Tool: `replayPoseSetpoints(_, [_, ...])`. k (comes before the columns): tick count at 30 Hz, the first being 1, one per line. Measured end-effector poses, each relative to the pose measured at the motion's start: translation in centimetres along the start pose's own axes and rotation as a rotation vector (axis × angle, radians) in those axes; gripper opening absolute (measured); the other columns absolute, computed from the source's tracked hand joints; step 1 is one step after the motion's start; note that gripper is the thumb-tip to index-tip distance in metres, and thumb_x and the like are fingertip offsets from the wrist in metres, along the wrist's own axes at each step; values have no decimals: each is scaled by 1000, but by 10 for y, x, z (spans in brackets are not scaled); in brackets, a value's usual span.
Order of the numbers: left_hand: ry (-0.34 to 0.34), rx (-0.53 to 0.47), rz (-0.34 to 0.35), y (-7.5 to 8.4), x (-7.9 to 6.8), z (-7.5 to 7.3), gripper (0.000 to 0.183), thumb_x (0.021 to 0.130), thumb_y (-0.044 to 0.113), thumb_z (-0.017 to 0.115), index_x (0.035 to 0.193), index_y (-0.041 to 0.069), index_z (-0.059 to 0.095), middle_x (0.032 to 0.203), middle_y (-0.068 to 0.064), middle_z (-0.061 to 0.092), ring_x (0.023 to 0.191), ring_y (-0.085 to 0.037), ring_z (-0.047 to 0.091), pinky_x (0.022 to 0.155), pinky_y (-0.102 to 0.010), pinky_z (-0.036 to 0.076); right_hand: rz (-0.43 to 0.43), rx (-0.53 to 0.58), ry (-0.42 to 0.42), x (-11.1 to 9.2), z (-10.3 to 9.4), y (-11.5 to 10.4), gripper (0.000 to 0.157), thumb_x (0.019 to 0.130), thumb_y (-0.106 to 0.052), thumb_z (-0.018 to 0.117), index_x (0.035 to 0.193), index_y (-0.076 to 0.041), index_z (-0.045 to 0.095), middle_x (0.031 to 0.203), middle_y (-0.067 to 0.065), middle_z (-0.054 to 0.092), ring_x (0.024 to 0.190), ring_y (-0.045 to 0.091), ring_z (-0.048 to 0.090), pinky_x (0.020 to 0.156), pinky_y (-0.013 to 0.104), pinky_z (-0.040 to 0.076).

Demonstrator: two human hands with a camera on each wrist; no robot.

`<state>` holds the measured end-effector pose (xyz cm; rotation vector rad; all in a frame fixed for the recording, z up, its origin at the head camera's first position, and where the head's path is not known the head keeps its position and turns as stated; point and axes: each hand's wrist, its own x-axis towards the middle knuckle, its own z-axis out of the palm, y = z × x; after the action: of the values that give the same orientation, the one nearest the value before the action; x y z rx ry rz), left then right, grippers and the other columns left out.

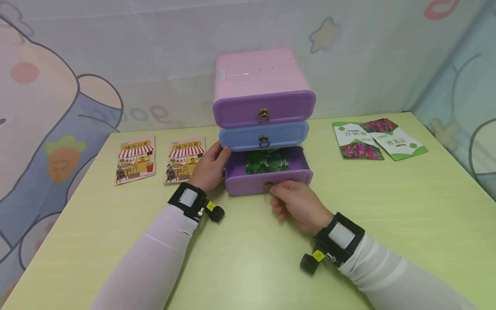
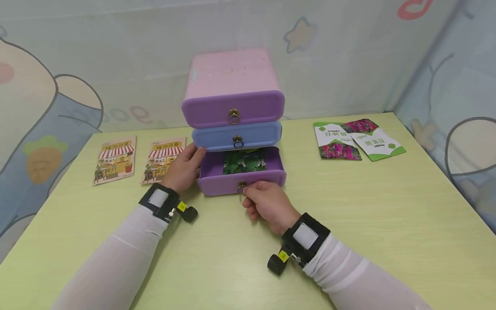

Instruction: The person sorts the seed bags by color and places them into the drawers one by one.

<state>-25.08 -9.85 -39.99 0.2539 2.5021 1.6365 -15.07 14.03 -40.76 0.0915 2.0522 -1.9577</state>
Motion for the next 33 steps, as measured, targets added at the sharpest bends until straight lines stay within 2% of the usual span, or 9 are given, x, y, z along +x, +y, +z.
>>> replayPoseSetpoints(7, [1, -25, -23, 0, 0, 0, 59, 111, 51, 46, 166, 33, 34, 169, -2, 42, 147, -32, 51, 110, -50, 56, -5, -5, 1, 0, -1, 2, 19, 106, -13, 55, 102, 5, 60, 74, -1, 62, 63, 11, 55, 56, 25, 54])
replayPoseSetpoints(14, [6, -51, -13, -3, 2, 1, 59, 110, 52, 48, 165, 33, 36, 167, -2, 45, 145, -31, 54, 110, -47, 56, -9, -3, 1, -1, -1, 3, 21, 106, -13, 55, 105, 7, 60, 76, -1, 62, 64, 12, 56, 57, 26, 56])
replayPoseSetpoints(33, [20, -33, -19, -3, 4, 1, 62, 109, 55, 48, 165, 34, 35, 167, -1, 44, 146, -30, 53, 112, -47, 55, -23, -1, 1, -5, 1, 2, 21, 107, -13, 55, 104, 7, 59, 74, -1, 62, 63, 11, 55, 56, 25, 55])
